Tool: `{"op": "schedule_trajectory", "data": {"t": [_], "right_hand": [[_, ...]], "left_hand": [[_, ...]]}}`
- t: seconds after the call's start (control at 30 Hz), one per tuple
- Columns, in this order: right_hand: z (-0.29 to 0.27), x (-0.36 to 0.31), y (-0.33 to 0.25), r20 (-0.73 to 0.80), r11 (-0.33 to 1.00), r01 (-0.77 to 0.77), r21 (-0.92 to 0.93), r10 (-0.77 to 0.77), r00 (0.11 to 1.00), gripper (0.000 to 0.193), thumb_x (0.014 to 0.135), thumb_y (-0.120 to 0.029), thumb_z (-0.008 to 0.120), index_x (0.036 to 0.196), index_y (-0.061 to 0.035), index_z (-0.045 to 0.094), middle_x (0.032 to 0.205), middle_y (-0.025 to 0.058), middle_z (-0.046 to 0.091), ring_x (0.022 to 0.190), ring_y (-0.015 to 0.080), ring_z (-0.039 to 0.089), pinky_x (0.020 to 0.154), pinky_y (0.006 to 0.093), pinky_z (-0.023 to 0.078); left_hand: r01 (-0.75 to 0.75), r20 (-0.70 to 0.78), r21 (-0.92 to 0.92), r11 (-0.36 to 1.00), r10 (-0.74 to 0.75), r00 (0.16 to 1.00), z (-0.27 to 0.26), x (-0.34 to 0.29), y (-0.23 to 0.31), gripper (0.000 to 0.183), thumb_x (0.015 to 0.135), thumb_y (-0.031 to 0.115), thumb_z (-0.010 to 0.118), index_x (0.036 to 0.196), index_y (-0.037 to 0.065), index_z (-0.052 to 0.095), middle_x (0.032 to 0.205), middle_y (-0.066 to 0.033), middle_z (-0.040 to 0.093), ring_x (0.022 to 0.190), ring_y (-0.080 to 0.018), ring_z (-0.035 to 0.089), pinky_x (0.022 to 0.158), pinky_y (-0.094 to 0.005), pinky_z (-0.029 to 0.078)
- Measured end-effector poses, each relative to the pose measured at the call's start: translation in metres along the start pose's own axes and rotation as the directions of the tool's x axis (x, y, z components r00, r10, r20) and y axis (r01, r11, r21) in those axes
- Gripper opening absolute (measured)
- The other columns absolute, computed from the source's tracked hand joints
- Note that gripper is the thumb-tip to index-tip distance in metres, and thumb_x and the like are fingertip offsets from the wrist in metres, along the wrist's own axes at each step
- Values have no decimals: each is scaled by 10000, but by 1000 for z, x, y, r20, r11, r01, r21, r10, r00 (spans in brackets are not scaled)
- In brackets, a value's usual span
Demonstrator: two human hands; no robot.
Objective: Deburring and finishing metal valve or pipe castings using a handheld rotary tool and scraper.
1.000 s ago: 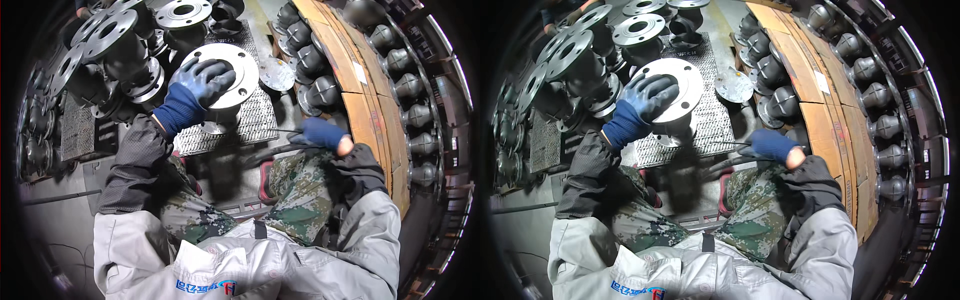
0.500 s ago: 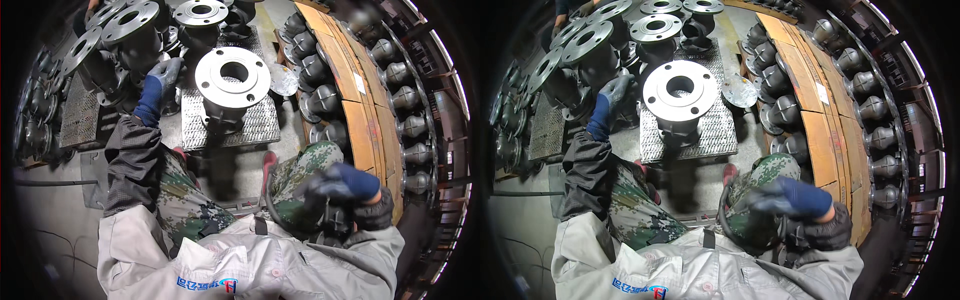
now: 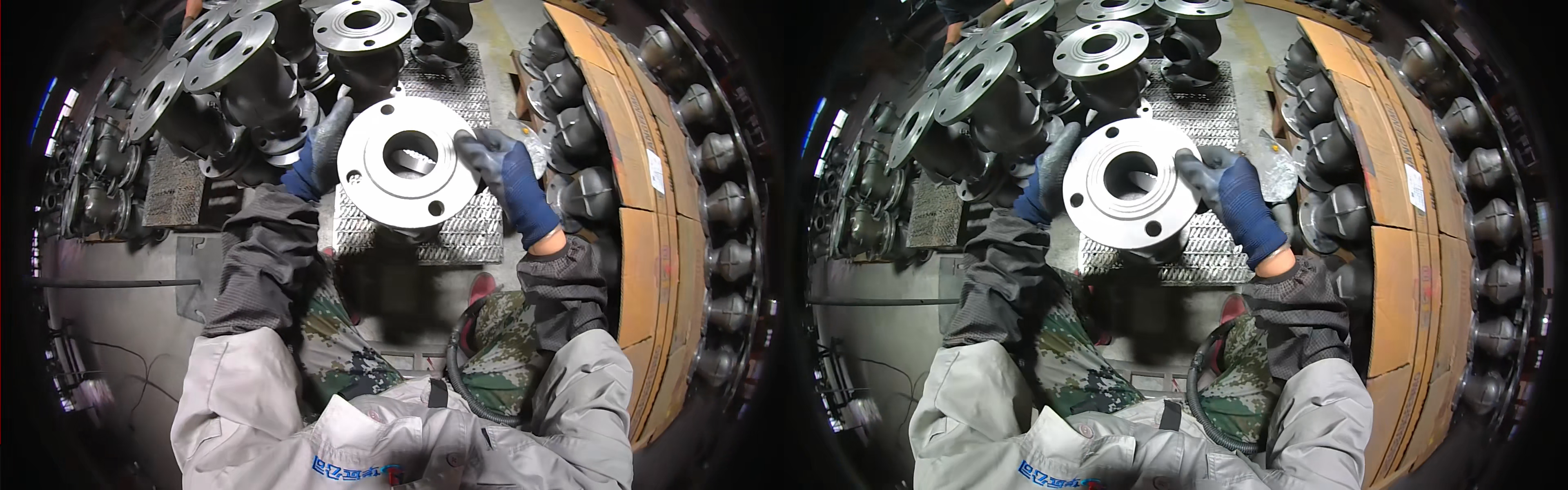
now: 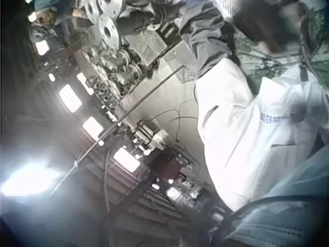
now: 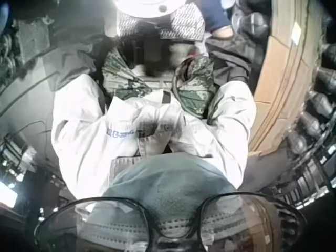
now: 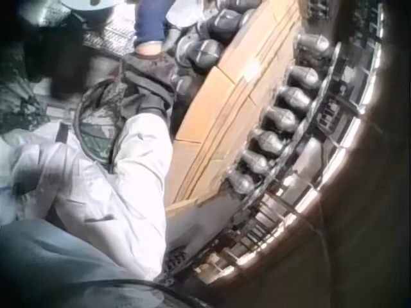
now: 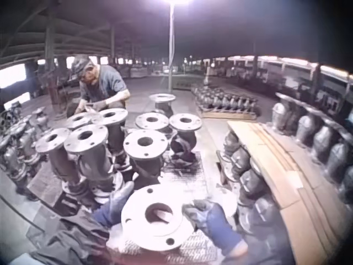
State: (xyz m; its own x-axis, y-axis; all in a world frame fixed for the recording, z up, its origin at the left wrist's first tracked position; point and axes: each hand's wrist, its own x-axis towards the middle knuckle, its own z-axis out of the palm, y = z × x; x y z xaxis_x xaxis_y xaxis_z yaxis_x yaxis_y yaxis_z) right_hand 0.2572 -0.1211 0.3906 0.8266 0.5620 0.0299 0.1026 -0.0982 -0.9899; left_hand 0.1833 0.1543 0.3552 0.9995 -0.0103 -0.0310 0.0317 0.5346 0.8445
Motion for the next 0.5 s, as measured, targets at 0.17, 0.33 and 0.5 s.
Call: {"op": "schedule_trajectory", "data": {"t": [0.17,0.33,0.5], "right_hand": [[4,-1,-22,-85,978,-109,177,126,988,356,882,-283,609,1009,49,639,839,44,661,729,73,580,649,217,466],[-15,-25,-41,-116,968,-252,3,250,961,340,895,-335,585,927,-3,654,705,-31,570,614,36,486,561,196,397],[-36,-51,-28,-147,966,-255,-36,247,958,316,903,-313,558,919,-10,646,686,-37,539,627,28,461,563,196,381]], "left_hand": [[-69,-121,303,950,110,986,4,-8,-3,435,991,310,406,1240,-37,491,1060,-154,633,957,-213,634,843,-326,515],[-498,358,828,258,440,823,58,-29,11,455,906,72,545,1315,-51,387,1062,-207,621,923,-283,644,812,-351,521],[-388,228,696,604,325,918,76,-27,-4,336,1001,189,392,1209,-51,502,978,-166,652,855,-219,648,772,-315,522]]}}
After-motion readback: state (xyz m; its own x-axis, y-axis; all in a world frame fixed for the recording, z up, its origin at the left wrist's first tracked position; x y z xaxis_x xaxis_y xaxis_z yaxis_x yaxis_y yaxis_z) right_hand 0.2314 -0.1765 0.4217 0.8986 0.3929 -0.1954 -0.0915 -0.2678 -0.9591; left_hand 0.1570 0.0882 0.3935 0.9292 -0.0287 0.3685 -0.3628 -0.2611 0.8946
